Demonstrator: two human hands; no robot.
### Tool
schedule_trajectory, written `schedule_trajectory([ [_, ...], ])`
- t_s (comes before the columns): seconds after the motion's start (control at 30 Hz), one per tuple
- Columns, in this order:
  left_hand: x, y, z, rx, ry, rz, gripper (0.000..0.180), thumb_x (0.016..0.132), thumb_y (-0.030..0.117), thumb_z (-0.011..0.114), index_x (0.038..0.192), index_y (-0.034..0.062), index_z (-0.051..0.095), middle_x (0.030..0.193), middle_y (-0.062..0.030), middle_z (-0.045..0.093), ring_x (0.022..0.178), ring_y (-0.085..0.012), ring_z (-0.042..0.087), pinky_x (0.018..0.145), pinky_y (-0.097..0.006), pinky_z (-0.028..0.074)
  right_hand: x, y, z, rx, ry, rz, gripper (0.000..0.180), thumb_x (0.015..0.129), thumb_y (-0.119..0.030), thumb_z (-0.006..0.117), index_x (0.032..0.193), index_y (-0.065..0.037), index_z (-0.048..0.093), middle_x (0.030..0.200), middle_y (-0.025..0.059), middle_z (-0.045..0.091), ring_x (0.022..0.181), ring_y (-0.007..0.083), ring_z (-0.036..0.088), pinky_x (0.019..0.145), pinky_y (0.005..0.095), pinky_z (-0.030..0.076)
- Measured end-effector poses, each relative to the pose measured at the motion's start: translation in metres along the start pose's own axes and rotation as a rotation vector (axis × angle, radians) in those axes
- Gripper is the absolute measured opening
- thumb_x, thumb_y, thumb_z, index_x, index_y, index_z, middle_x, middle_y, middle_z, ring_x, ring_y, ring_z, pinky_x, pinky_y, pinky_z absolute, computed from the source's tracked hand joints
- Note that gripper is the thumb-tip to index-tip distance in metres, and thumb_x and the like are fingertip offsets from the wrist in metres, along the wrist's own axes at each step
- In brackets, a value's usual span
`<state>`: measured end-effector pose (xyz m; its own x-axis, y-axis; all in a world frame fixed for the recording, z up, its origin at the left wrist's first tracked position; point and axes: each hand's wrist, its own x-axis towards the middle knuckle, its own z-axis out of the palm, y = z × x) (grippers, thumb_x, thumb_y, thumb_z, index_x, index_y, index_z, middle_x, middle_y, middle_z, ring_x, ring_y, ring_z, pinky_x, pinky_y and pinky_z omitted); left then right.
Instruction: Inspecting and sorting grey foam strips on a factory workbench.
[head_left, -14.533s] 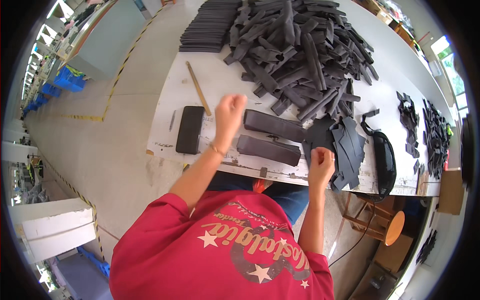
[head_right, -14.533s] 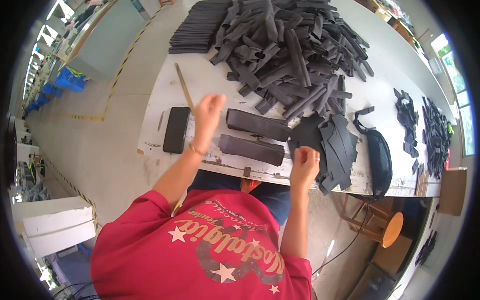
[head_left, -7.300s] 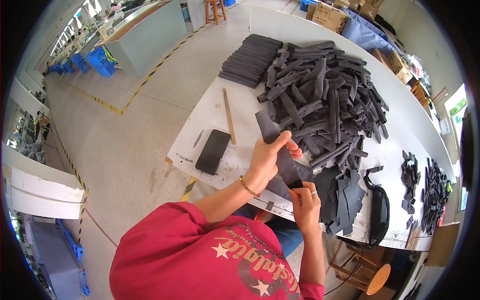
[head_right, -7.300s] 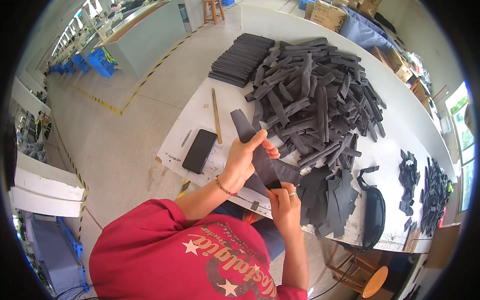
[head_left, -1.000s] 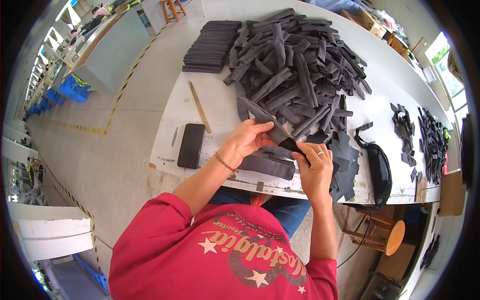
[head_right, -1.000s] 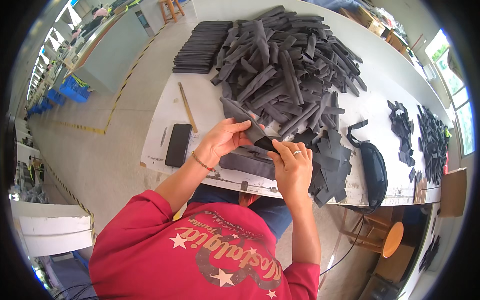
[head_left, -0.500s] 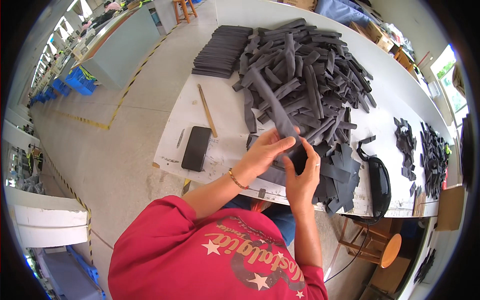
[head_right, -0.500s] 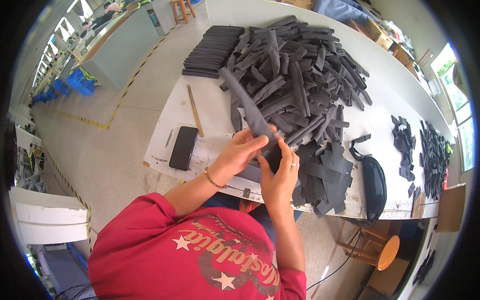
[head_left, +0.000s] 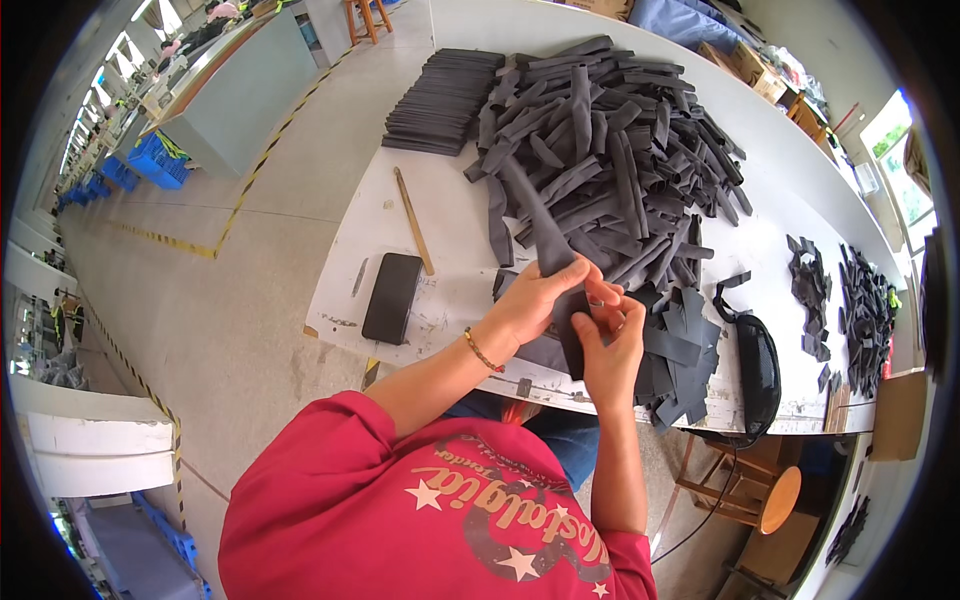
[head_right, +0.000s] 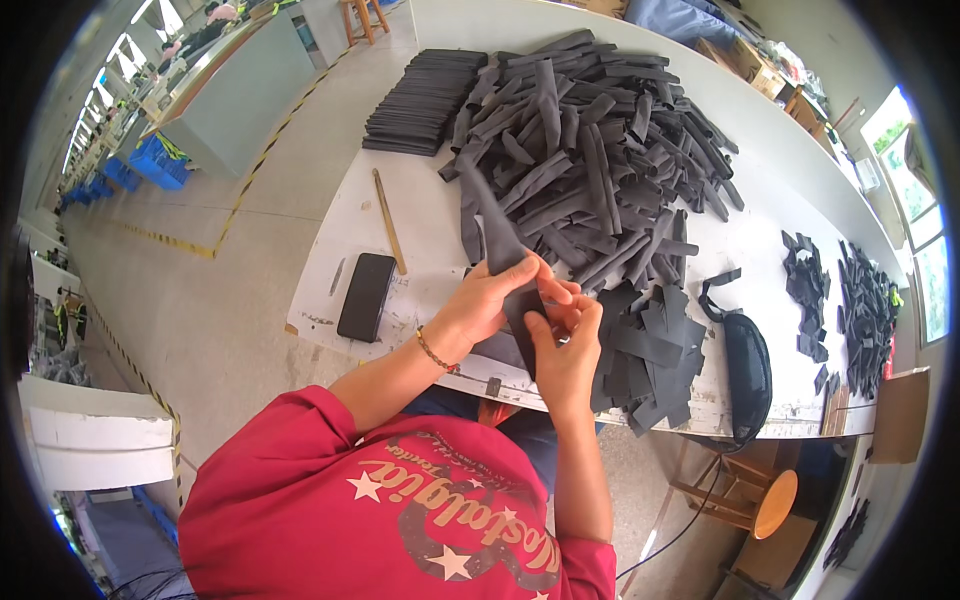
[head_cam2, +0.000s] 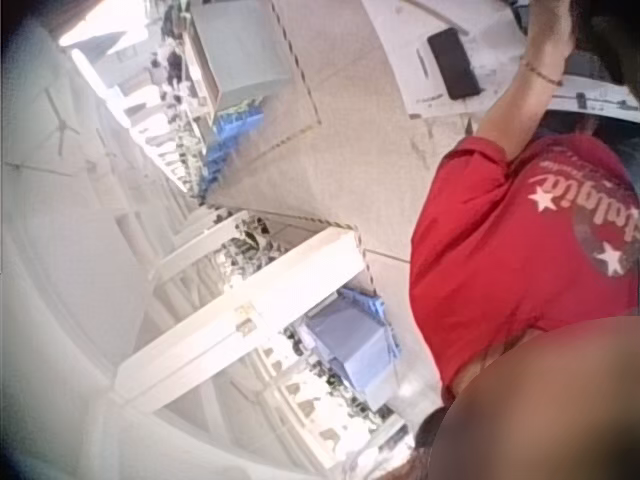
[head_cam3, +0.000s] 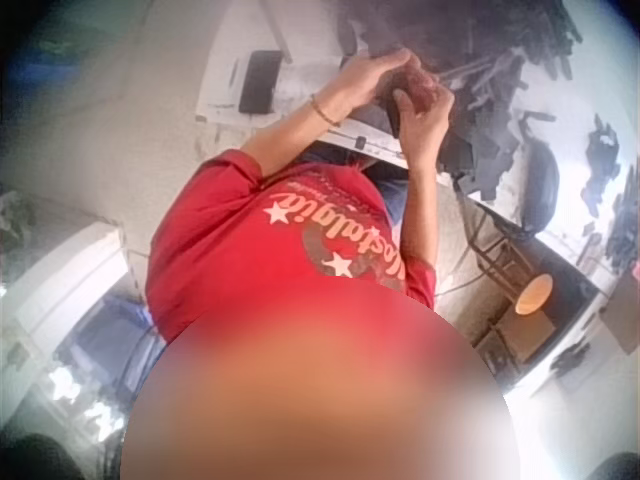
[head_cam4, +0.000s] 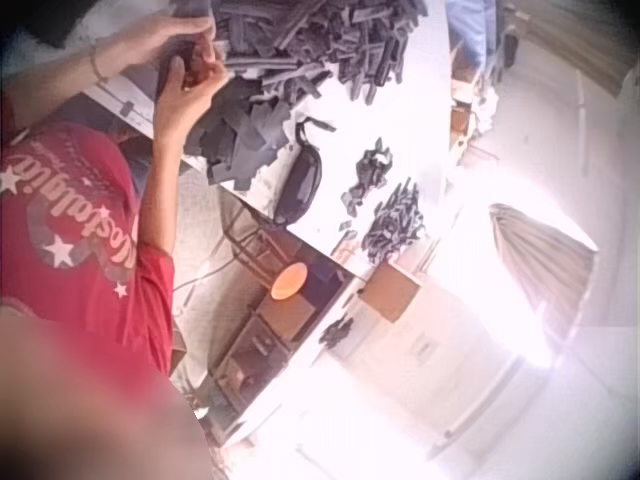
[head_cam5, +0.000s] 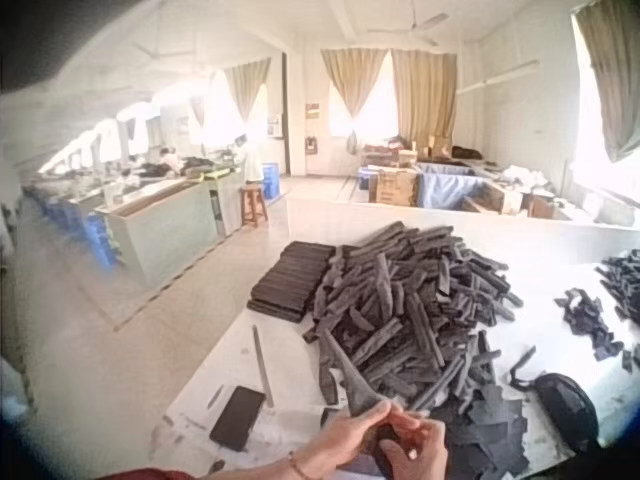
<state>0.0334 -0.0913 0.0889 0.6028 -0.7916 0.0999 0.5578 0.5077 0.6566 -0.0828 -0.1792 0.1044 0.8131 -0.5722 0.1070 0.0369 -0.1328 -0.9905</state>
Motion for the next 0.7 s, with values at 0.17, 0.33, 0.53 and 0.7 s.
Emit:
schedule_trajectory([
  [0.17, 0.0, 0.007, -0.003, 0.014, 0.223, 0.074, 0.026, 0.095, 0.028, 0.061, 0.1, 0.0025, 0.062, 0.084, -0.0161, 0.069, 0.104, -0.0327, 0.065, 0.094, -0.042, 0.049, -0.022, 0.017, -0.003, -0.701, -0.038, -0.467, 0.041, 0.076, -0.002, 0.074, 0.107, 0.0, 0.048, 0.108, 0.0219, 0.054, 0.098, 0.0383, 0.056, 0.074, 0.0424, 0.05],
  [0.33, -0.005, -0.002, -0.003, 0.0, 0.269, 0.112, 0.025, 0.094, 0.028, 0.063, 0.098, 0.0037, 0.062, 0.083, -0.0152, 0.069, 0.104, -0.0327, 0.065, 0.094, -0.042, 0.049, -0.022, 0.032, -0.003, -0.671, -0.11, -0.532, 0.034, 0.079, -0.001, 0.071, 0.104, 0.001, 0.048, 0.107, 0.024, 0.054, 0.096, 0.0433, 0.057, 0.077, 0.0467, 0.049],
  [0.53, -0.018, -0.02, -0.005, -0.107, 0.255, 0.0, 0.025, 0.095, 0.027, 0.062, 0.1, 0.0034, 0.058, 0.087, -0.0159, 0.069, 0.103, -0.0317, 0.065, 0.094, -0.042, 0.049, 0.001, 0.023, 0.006, -0.636, -0.179, -0.724, 0.034, 0.078, 0.001, 0.071, 0.104, 0.002, 0.05, 0.106, 0.0221, 0.055, 0.097, 0.0427, 0.057, 0.078, 0.0454, 0.05],
  [0.7, -0.02, -0.008, -0.01, -0.122, 0.309, 0.028, 0.025, 0.096, 0.028, 0.06, 0.101, 0.0037, 0.057, 0.104, -0.021, 0.068, 0.105, -0.0291, 0.064, 0.095, -0.041, 0.049, -0.009, 0.013, 0.006, -0.68, -0.16, -0.628, 0.034, 0.077, 0.002, 0.072, 0.103, 0.001, 0.051, 0.106, 0.0204, 0.055, 0.092, 0.0382, 0.059, 0.076, 0.0438, 0.051],
])
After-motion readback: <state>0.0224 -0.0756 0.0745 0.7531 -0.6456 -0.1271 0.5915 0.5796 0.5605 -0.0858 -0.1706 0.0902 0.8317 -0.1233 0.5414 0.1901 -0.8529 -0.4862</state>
